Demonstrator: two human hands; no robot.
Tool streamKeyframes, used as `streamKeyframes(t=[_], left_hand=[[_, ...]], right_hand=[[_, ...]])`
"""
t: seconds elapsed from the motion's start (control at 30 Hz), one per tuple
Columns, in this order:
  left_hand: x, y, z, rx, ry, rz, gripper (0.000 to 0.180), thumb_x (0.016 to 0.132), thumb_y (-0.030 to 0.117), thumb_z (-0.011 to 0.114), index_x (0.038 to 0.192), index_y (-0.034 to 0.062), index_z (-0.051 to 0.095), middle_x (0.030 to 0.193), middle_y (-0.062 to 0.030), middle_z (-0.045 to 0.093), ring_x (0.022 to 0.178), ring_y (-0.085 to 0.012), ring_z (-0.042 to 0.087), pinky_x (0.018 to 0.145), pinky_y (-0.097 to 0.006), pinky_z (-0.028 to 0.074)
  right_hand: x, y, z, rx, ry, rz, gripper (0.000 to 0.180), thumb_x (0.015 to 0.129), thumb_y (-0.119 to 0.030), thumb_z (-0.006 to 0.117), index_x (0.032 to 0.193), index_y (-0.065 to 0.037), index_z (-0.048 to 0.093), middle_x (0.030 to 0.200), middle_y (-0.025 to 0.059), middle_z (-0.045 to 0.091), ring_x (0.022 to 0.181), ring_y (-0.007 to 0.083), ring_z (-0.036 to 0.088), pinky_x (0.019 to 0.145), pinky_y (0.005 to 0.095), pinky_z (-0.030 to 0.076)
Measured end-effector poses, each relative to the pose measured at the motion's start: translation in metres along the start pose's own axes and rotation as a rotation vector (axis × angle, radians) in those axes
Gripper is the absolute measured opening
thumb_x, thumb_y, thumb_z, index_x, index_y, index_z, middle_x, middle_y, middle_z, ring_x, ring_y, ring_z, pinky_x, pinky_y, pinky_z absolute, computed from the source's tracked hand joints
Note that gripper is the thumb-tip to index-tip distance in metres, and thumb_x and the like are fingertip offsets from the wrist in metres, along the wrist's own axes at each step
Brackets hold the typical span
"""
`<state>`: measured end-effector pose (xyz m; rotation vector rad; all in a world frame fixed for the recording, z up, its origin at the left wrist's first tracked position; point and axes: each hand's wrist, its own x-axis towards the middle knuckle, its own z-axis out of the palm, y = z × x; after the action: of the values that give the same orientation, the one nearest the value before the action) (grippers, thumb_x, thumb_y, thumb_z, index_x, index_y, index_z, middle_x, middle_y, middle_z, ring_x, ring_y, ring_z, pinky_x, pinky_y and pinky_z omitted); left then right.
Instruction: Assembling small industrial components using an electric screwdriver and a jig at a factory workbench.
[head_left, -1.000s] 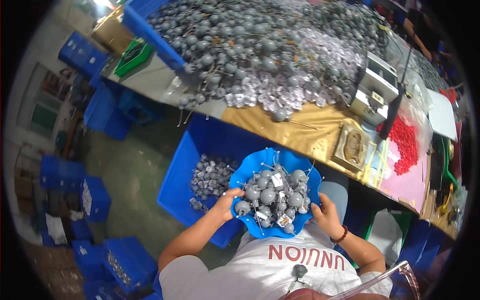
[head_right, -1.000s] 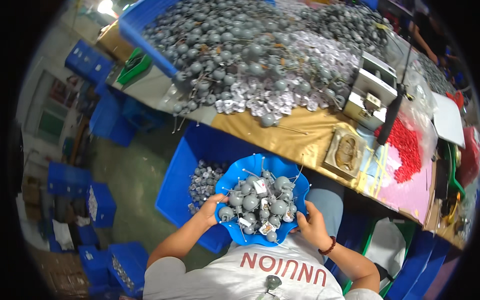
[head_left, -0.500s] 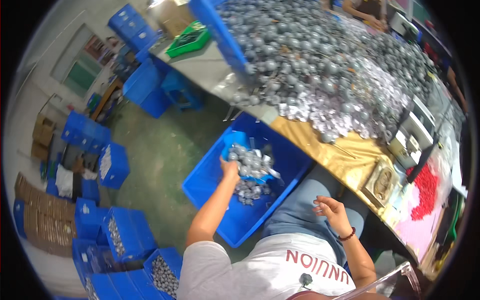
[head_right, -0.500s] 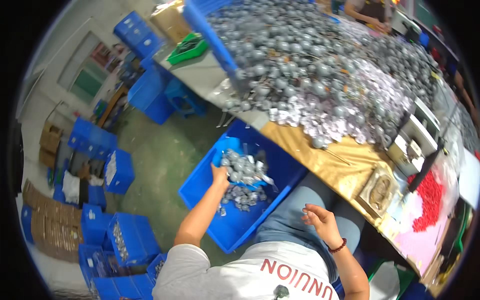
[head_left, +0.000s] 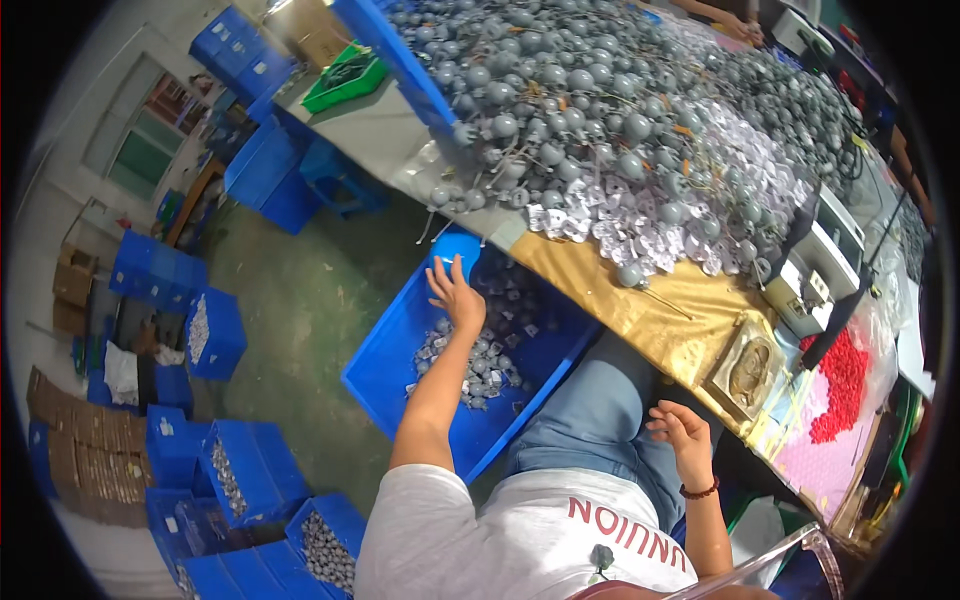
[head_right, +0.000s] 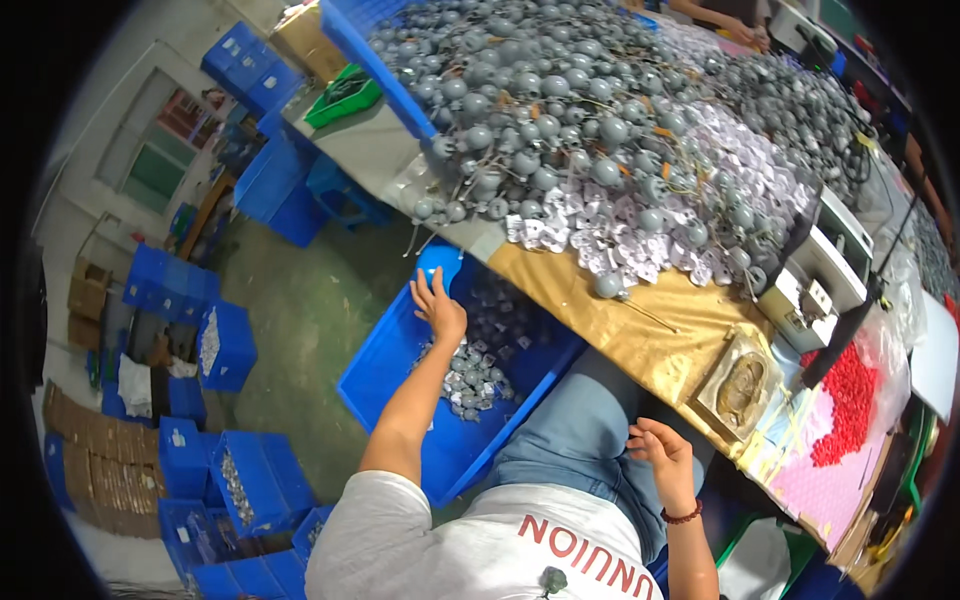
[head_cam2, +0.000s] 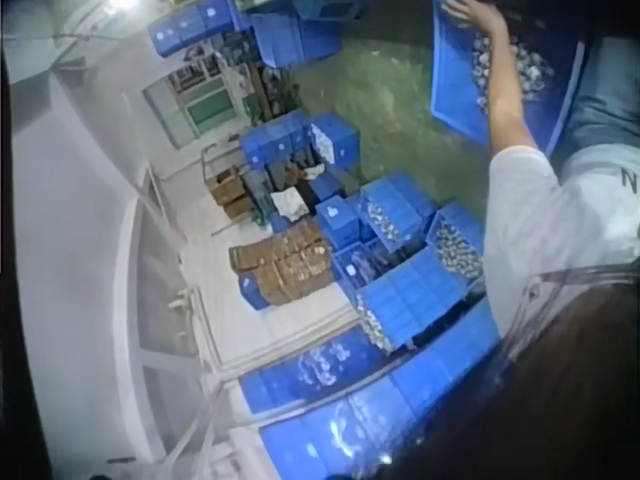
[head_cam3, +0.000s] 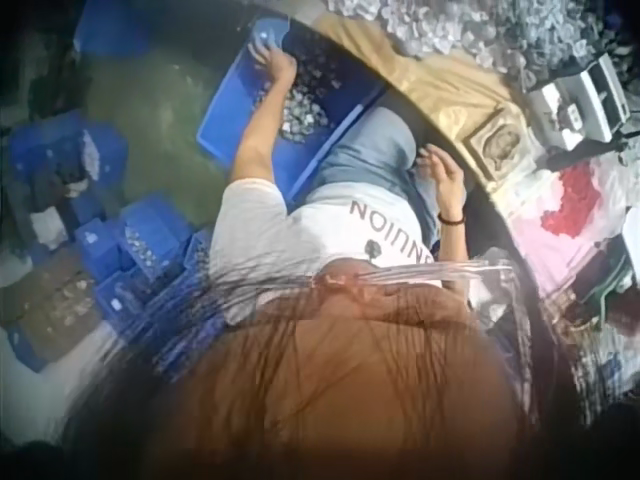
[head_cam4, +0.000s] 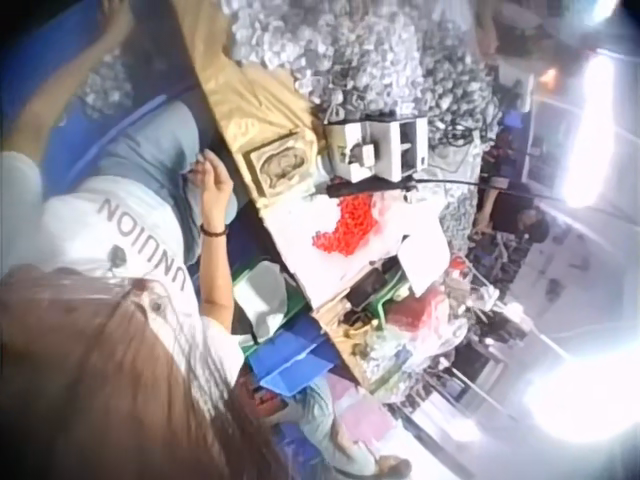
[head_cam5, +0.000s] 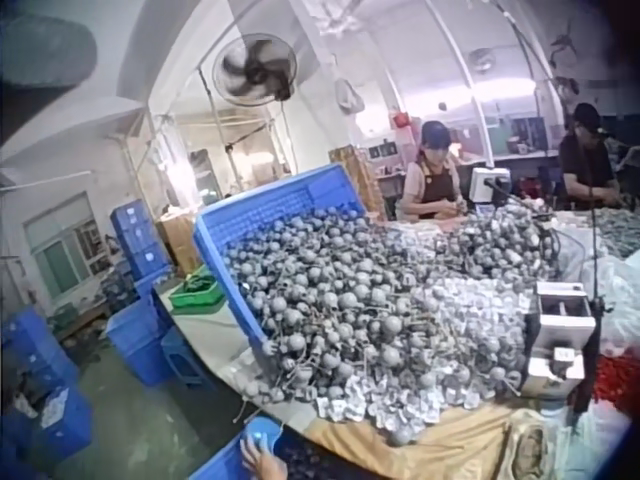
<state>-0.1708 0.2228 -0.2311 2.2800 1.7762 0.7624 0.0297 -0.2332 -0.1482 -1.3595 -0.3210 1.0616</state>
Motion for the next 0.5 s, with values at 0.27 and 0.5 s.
streamKeyframes(t=[0.27,0.5], left_hand=[[-0.062,-0.082,-0.087,-0.558,0.3,-0.351,0.073,0.079,-0.01,0.057,0.149,0.008,0.043,0.154,-0.0188,0.038,0.143,-0.0401,0.037,0.117,-0.053,0.033],[-0.109,-0.013,-0.201,-1.619,0.119,-0.651,0.056,0.082,-0.005,0.057,0.136,0.0035,0.052,0.123,-0.0129,0.063,0.114,-0.03,0.063,0.097,-0.047,0.055]], right_hand=[[-0.002,0.01,0.007,-0.07,-0.083,-0.004,0.033,0.105,-0.021,0.065,0.124,0.005,0.066,0.109,0.0135,0.074,0.091,0.0182,0.071,0.078,0.0297,0.059],[-0.021,0.005,0.022,-0.033,-0.24,-0.098,0.051,0.099,-0.024,0.072,0.138,0.004,0.055,0.122,0.014,0.068,0.099,0.0191,0.069,0.081,0.0302,0.058]])
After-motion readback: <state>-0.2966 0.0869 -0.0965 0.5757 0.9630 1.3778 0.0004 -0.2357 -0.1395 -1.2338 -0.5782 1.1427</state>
